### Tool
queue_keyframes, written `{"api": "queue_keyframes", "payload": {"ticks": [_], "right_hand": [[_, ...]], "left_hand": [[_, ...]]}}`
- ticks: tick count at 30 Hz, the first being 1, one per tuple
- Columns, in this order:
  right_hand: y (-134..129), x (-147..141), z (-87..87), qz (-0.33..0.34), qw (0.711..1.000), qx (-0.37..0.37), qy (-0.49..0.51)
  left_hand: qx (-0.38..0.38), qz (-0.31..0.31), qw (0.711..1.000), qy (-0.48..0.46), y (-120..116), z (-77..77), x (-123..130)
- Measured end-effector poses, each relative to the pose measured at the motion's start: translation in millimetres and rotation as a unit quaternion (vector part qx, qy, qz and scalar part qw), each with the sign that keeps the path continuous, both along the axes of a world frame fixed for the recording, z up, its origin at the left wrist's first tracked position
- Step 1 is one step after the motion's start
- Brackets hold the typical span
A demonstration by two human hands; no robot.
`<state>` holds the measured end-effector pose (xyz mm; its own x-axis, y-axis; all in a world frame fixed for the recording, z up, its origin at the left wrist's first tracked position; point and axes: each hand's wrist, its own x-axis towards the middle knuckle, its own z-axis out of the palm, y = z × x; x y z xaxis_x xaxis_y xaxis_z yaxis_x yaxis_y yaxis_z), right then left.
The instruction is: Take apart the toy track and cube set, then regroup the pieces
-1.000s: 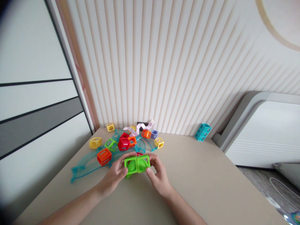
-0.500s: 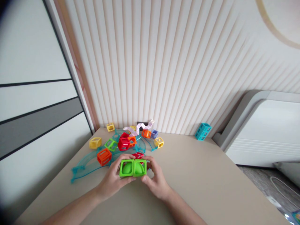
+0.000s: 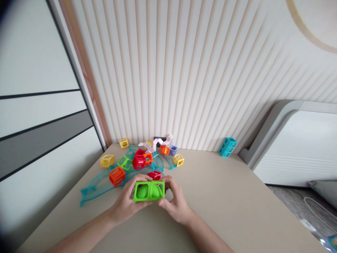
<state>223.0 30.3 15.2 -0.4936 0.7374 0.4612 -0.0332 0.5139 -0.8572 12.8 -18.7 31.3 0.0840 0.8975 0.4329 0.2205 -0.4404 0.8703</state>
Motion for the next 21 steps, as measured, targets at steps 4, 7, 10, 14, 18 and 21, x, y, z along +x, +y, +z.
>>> {"api": "queue_keyframes", "payload": {"ticks": [4,7,10,14,18,21], "right_hand": [[-1,-1,1.3,-0.004,1.0,0.006,0.007],[-1,-1,0.7,-0.005,1.0,0.011,0.007],[1,0,-1.0,-0.006,1.0,0.014,0.003],[2,0,-3.6,-0.004,1.0,0.024,0.006],[0,2,-8.5,-0.009,0.998,0.057,0.024],[-1,3,-14.3,-0.033,0.994,0.083,0.058]], "left_hand": [[0.02,0.011,0.999,0.029,0,-4.9,-1],[0.016,0.017,0.999,0.044,0,-6.1,-2],[0.017,0.019,0.998,0.051,2,-7.5,-4],[0.067,0.018,0.995,0.07,3,-11.9,-5],[0.164,0.007,0.981,0.107,4,-17.1,-7],[0.242,-0.016,0.959,0.145,4,-13.9,-14]]}}
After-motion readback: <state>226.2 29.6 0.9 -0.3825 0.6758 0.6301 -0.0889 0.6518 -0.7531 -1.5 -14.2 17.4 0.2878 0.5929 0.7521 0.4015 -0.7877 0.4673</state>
